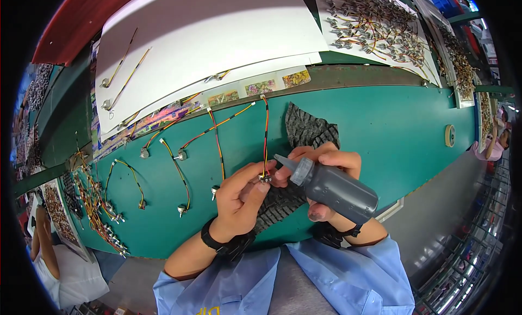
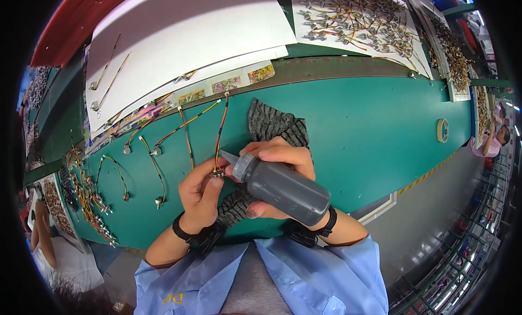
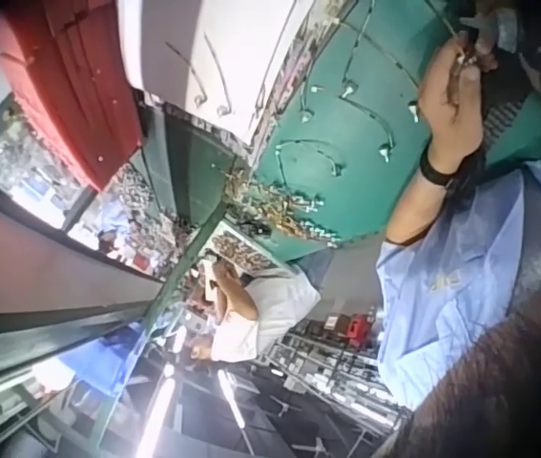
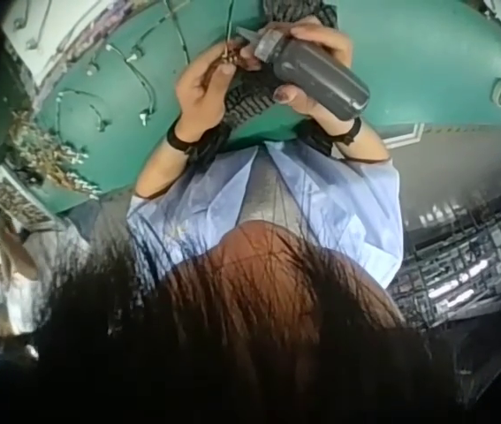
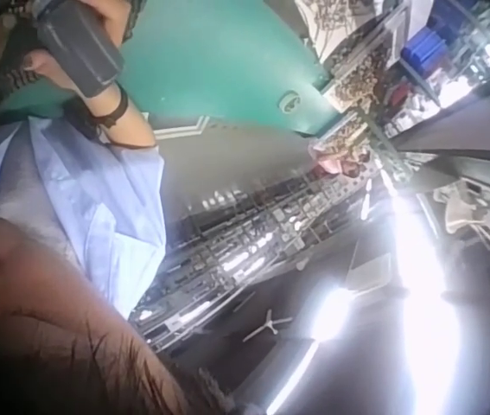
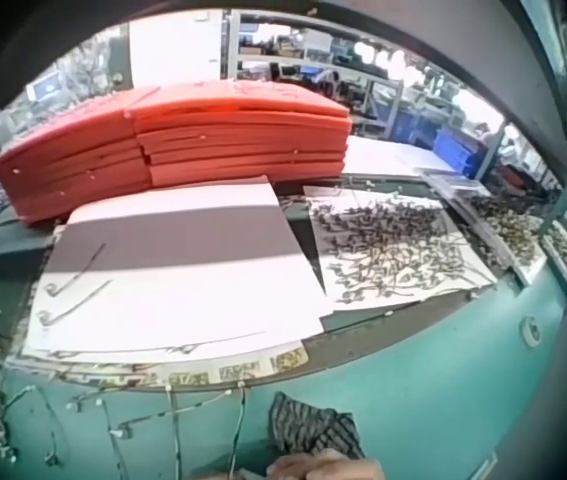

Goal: The person picks up a wire assembly, applies liquid from a squeeze bottle to the connector, and places it onto a white board, repeating the process for several assemblies.

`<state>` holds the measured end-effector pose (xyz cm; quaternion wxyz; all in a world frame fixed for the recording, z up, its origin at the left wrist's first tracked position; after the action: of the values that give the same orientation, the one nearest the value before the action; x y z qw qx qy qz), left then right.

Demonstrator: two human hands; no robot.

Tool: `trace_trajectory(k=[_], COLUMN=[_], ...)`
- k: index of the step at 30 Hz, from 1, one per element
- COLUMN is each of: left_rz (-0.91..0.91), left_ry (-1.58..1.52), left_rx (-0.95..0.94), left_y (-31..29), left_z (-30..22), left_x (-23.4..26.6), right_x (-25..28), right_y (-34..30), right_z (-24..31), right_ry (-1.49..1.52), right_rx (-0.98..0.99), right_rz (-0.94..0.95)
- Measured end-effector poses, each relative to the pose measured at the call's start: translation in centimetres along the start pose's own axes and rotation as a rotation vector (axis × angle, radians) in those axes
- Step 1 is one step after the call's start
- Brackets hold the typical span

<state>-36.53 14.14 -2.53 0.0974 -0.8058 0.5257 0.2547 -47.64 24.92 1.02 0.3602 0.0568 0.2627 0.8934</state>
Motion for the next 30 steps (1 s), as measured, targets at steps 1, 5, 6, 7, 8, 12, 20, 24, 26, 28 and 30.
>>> trace_trajectory(k=[1, 5, 6, 7, 8, 12, 20, 24, 26, 28, 30], left_rz=[-0.006, -0.007, -0.007, 0.003, 0.011, -0.009, 0.093, 0.168, 0.159, 0.124, 0.103], left_ry=[-0.016, -0.016, -0.015, -0.01, -0.003, -0.001, 0.648, 1.148, 1.349, 1.586, 1.683], left_rx=[-0.007, -0.009, -0.009, 0.008, 0.023, 0.053, -0.046, -0.19, -0.222, -0.249, -0.259], left_y=[0.0, 0.3, 0.4, 0.4, 0.4, 0.0, 1.1, 4.7, 7.9, 10.4, 12.8], left_z=[0.0, 0.0, -0.1, -0.1, -0.2, -0.3, -10.4, -17.1, -19.8, -22.6, -24.0], left_x=[0.1, 0.1, 0.2, 0.1, 0.1, -0.3, -1.4, 2.8, 6.9, 11.1, 15.2], right_x=[-0.1, -0.2, -0.2, -0.3, -0.3, 0.8, 3.3, 3.5, 3.6, 3.5, 3.7], right_y=[-0.1, 0.1, 0.3, 0.4, 0.4, -0.6, -2.0, -2.1, -2.4, -2.5, -2.4], right_z=[-0.1, -0.5, -0.5, -0.2, 0.0, -0.1, -0.2, 0.0, -0.3, -0.6, -0.5], right_ry=[-0.021, -0.062, -0.061, -0.056, -0.048, -0.138, -0.048, -0.05, -0.087, -0.094, -0.142], right_rx=[-0.04, -0.079, -0.037, 0.007, 0.012, -0.128, -0.16, -0.197, -0.194, -0.174, -0.151], right_rz=[0.016, 0.054, 0.058, 0.064, 0.066, -0.111, -0.424, -0.433, -0.448, -0.424, -0.395])
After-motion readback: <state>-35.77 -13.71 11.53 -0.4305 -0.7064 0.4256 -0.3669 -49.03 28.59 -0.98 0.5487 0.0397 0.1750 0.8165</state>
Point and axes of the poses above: each hand's wrist, its own y-axis towards the middle knuckle, its own x-axis out of the back of the hand, z = x × y, the point moved 8 cm from there along y, towards the middle knuckle, and after that the axes turned 11 degrees about -y, right-handed, at the moved point
